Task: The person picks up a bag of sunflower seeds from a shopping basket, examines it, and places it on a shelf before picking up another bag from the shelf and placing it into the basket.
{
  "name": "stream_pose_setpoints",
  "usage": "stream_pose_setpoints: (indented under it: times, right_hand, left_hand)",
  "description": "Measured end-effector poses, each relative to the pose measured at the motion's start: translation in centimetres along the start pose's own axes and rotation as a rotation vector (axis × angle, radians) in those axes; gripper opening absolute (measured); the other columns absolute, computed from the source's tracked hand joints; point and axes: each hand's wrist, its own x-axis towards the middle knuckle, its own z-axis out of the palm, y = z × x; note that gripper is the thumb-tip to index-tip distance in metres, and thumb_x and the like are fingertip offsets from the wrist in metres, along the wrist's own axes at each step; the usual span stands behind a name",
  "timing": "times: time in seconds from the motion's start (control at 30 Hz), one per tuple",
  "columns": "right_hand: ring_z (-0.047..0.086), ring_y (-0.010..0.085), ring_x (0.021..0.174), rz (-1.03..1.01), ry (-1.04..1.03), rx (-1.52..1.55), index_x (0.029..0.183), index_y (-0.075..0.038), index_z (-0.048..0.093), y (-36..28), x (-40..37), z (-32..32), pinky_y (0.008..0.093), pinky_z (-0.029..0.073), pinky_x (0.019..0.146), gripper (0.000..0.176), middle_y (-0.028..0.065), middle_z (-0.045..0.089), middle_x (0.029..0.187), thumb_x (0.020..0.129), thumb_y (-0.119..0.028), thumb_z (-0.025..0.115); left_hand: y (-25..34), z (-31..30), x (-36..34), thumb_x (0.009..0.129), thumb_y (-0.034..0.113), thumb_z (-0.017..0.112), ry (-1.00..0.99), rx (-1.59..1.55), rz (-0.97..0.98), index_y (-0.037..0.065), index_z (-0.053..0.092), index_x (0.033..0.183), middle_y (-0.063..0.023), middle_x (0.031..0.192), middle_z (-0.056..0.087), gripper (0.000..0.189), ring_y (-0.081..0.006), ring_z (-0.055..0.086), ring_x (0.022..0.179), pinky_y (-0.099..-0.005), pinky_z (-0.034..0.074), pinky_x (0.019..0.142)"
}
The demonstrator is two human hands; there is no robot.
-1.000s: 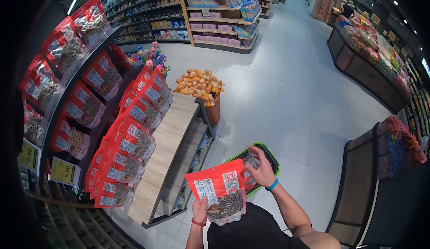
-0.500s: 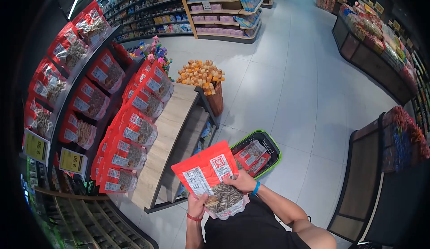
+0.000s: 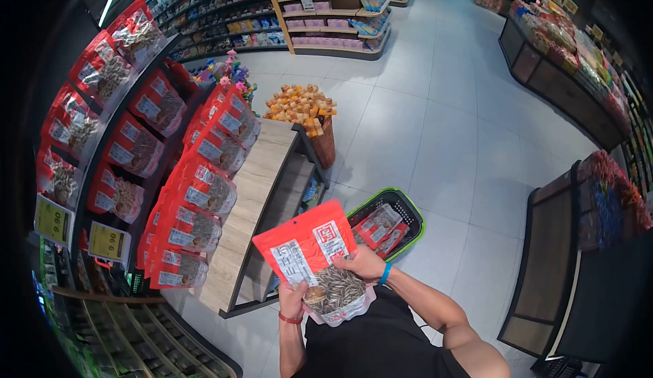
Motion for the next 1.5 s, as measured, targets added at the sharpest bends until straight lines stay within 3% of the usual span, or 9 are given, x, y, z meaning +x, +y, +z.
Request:
stream_pose_setpoints:
  times: [0.1,0.3,0.37,0.47,0.53,0.63,0.9,1.07,1.5]
  right_hand:
    - [0.058,0.0100,0.097,0.036,0.127,0.119,0.117,-0.002,0.060,-1.6,1.2,1.6,0.0303,0.049,0.086,0.038,0.0029,0.065,0.108,0.087,-0.024,0.070]
    - [0.059,0.0124,0.100,-0.021,0.236,0.169,0.120,0.000,0.058,-3.5,4.5,5.2,0.0311,0.049,0.088,0.041,0.0050,0.064,0.112,0.086,-0.020,0.071]
    - [0.060,0.0126,0.099,-0.013,0.234,0.184,0.119,0.000,0.058,-2.6,6.0,6.2,0.0318,0.048,0.090,0.042,0.0057,0.064,0.113,0.085,-0.021,0.072]
    - [0.062,0.0113,0.086,-0.015,0.108,0.146,0.116,0.000,0.058,-2.1,7.4,7.7,0.0285,0.053,0.072,0.044,0.0048,0.065,0.103,0.083,-0.025,0.073]
    - [0.061,0.0089,0.070,-0.012,0.053,0.046,0.112,-0.001,0.060,-1.7,8.3,9.2,0.0244,0.048,0.047,0.044,0.0027,0.064,0.091,0.081,-0.028,0.075]
    - [0.057,0.0073,0.061,0.080,0.081,-0.002,0.111,-0.002,0.060,-2.3,9.2,11.4,0.0229,0.038,0.033,0.045,0.0004,0.062,0.082,0.079,-0.030,0.076]
    - [0.059,0.0075,0.064,-0.274,0.042,0.113,0.114,-0.001,0.059,0.0,14.2,16.7,0.0221,0.045,0.045,0.051,0.0025,0.065,0.092,0.079,-0.034,0.077]
    - [0.060,0.0096,0.081,0.013,0.085,0.123,0.115,0.000,0.059,0.1,15.5,18.5,0.0263,0.050,0.070,0.055,0.0034,0.066,0.098,0.079,-0.037,0.077]
    - [0.060,0.0098,0.086,0.059,-0.019,-0.004,0.120,0.000,0.055,-0.9,17.5,19.5,0.0257,0.050,0.070,0.061,0.0026,0.066,0.098,0.077,-0.038,0.078]
  left_hand:
    - [2.6,0.1,1.2,0.082,0.004,0.067,-0.076,-0.123,-0.054,-0.003,0.047,0.128,-0.0093,0.120,0.060,0.051,-0.0187,0.058,0.108,-0.0334,0.045,0.094]
    - [4.7,-5.6,3.0,0.080,0.007,0.073,-0.264,0.068,-0.111,-0.003,0.046,0.129,-0.0082,0.119,0.059,0.056,-0.0186,0.058,0.107,-0.0318,0.043,0.096]
    - [5.6,-7.0,3.4,0.080,0.023,0.077,-0.206,0.084,-0.020,-0.003,0.056,0.118,-0.0071,0.110,0.063,0.051,-0.0173,0.059,0.102,-0.0322,0.045,0.092]
    - [7.7,-8.6,3.6,0.081,0.025,0.076,-0.161,0.030,-0.021,-0.005,0.057,0.115,-0.0083,0.109,0.063,0.049,-0.0178,0.060,0.100,-0.0326,0.045,0.090]
    - [8.3,-10.1,4.1,0.081,0.026,0.076,-0.142,0.019,0.000,-0.005,0.058,0.114,-0.0087,0.109,0.063,0.049,-0.0180,0.060,0.099,-0.0327,0.046,0.089]
    - [9.7,-12.1,4.8,0.079,0.027,0.077,-0.134,0.000,0.023,-0.006,0.057,0.114,-0.0096,0.108,0.063,0.051,-0.0184,0.060,0.098,-0.0329,0.047,0.087]
    - [14.3,-18.4,5.6,0.079,0.022,0.077,-0.258,0.028,0.001,-0.006,0.053,0.120,-0.0109,0.111,0.063,0.055,-0.0198,0.060,0.103,-0.0339,0.046,0.092]
    - [14.1,-21.3,6.3,0.076,0.025,0.080,-0.162,0.097,0.015,-0.006,0.051,0.123,-0.0114,0.114,0.062,0.064,-0.0206,0.059,0.105,-0.0339,0.045,0.093]
    - [15.6,-22.2,4.1,0.076,0.012,0.077,-0.316,-0.088,-0.042,-0.007,0.044,0.130,-0.0123,0.122,0.058,0.066,-0.0220,0.058,0.110,-0.0347,0.045,0.096]
